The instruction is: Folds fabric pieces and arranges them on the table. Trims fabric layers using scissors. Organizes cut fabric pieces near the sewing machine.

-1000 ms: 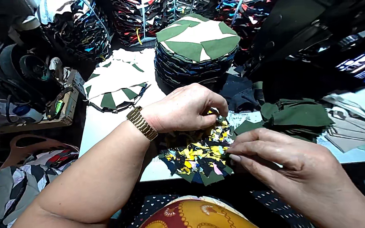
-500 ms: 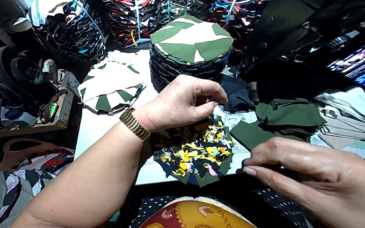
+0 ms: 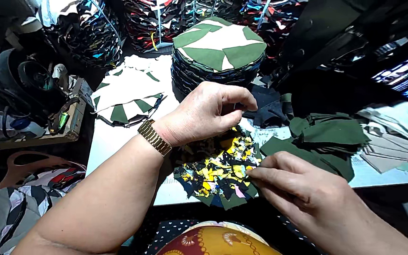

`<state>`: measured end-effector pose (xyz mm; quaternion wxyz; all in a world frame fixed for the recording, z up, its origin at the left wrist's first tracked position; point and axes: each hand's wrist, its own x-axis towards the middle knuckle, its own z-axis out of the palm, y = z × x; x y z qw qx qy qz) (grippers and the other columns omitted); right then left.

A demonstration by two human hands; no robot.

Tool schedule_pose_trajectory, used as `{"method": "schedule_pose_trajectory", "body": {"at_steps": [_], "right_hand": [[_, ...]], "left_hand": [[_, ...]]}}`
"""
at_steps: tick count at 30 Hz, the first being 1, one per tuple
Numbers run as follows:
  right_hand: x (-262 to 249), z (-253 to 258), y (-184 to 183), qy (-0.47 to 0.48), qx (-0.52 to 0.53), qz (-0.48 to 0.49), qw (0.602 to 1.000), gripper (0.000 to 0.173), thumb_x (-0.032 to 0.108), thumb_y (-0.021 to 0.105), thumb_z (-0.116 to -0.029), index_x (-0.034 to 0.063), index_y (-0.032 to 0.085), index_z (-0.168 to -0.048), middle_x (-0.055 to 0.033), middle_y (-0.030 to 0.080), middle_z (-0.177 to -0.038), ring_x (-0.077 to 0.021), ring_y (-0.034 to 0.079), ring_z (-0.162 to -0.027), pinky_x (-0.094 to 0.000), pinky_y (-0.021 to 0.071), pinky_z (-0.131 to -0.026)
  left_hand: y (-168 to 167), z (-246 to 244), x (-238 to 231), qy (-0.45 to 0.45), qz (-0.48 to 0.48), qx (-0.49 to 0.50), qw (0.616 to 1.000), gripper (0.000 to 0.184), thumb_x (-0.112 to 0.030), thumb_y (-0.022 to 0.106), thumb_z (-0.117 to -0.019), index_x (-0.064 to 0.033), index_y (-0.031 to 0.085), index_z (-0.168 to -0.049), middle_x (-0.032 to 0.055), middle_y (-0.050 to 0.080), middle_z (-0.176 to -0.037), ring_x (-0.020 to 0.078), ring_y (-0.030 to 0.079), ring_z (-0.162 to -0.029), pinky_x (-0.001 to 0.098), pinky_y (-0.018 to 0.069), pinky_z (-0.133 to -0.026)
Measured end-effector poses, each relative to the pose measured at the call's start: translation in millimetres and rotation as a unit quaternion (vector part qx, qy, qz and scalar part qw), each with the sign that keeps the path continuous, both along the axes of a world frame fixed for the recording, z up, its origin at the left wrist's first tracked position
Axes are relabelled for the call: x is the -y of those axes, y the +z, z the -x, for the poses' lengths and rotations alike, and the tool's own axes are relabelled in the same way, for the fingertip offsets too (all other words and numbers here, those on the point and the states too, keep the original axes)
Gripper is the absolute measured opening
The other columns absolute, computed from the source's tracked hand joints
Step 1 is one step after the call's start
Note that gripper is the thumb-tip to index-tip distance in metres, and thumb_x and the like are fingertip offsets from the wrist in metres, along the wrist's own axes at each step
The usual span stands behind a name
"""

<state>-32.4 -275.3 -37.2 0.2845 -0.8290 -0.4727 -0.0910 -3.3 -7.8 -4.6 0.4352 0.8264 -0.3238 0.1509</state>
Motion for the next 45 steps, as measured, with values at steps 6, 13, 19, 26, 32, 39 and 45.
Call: {"method": "schedule_pose_trajectory", "body": {"at_steps": [6,13,19,26,32,39,45], "right_hand": [[-14,-6,36,-0.065,0.025,-0.079,0.994,0.032,0.018,0.051,-0.1003,0.0057,0.075,-0.118,-0.0066,0.065,-0.108,-0.0093,0.062,-0.093,-0.0247,0.0529,-0.076],[-86,0,5,-0.076,-0.049,0.109,0.990,0.081,0.069,0.038,-0.1002,0.0052,0.053,-0.148,-0.0213,0.040,-0.160,-0.0393,0.023,-0.155,-0.0596,0.0178,-0.125],[-89,-12,0,0.014,-0.050,0.195,0.979,0.085,0.073,0.030,-0.0998,0.0145,0.034,-0.162,-0.0134,0.026,-0.169,-0.0297,0.012,-0.159,-0.0528,0.0120,-0.127],[-98,-4,8,0.025,-0.037,0.177,0.983,0.073,0.063,0.033,-0.1035,0.0170,0.038,-0.160,-0.0115,0.029,-0.168,-0.0287,0.016,-0.158,-0.0540,0.0161,-0.126],[-92,-6,0,0.046,-0.049,0.109,0.992,0.066,0.057,0.028,-0.1079,0.0168,0.043,-0.158,-0.0077,0.035,-0.166,-0.0241,0.019,-0.158,-0.0497,0.0142,-0.128],[-81,-2,-5,-0.030,-0.006,0.119,0.992,0.077,0.065,0.028,-0.1040,0.0079,0.050,-0.151,-0.0153,0.042,-0.160,-0.0318,0.026,-0.155,-0.0568,0.0219,-0.124],[-81,-3,5,-0.012,-0.062,0.175,0.983,0.082,0.067,0.023,-0.1041,0.0038,0.047,-0.151,-0.0159,0.043,-0.160,-0.0309,0.026,-0.155,-0.0569,0.0151,-0.126]], "left_hand": [[1,-1,0,0.024,0.037,0.055,0.998,0.019,0.002,0.059,-0.0961,0.0060,0.072,-0.109,0.0094,0.073,-0.092,0.0027,0.064,-0.075,0.0191,0.0542,-0.069],[13,6,6,0.074,0.125,0.099,0.984,0.022,0.000,0.054,-0.0989,0.0089,0.068,-0.114,0.0035,0.068,-0.084,-0.0009,0.054,-0.064,0.0152,0.0470,-0.057],[8,8,7,0.093,0.126,0.078,0.985,0.023,-0.001,0.053,-0.1000,0.0065,0.067,-0.116,0.0011,0.068,-0.084,0.0000,0.055,-0.062,0.0149,0.0473,-0.056],[9,9,6,0.089,0.120,0.071,0.986,0.024,-0.001,0.054,-0.0996,0.0063,0.068,-0.117,0.0014,0.068,-0.083,-0.0001,0.054,-0.061,0.0149,0.0469,-0.055],[9,10,8,0.081,0.125,0.050,0.988,0.024,-0.001,0.055,-0.0983,0.0056,0.068,-0.118,-0.0002,0.062,-0.072,0.0007,0.050,-0.055,0.0149,0.0430,-0.050],[10,7,5,0.071,0.132,0.052,0.987,0.022,-0.001,0.056,-0.0987,0.0067,0.068,-0.116,0.0006,0.063,-0.074,0.0009,0.051,-0.057,0.0151,0.0444,-0.052],[6,10,7,0.023,0.052,0.011,0.998,0.018,-0.009,0.061,-0.0970,0.0013,0.073,-0.103,0.0008,0.068,-0.078,0.0032,0.058,-0.062,0.0200,0.0515,-0.056]]}}
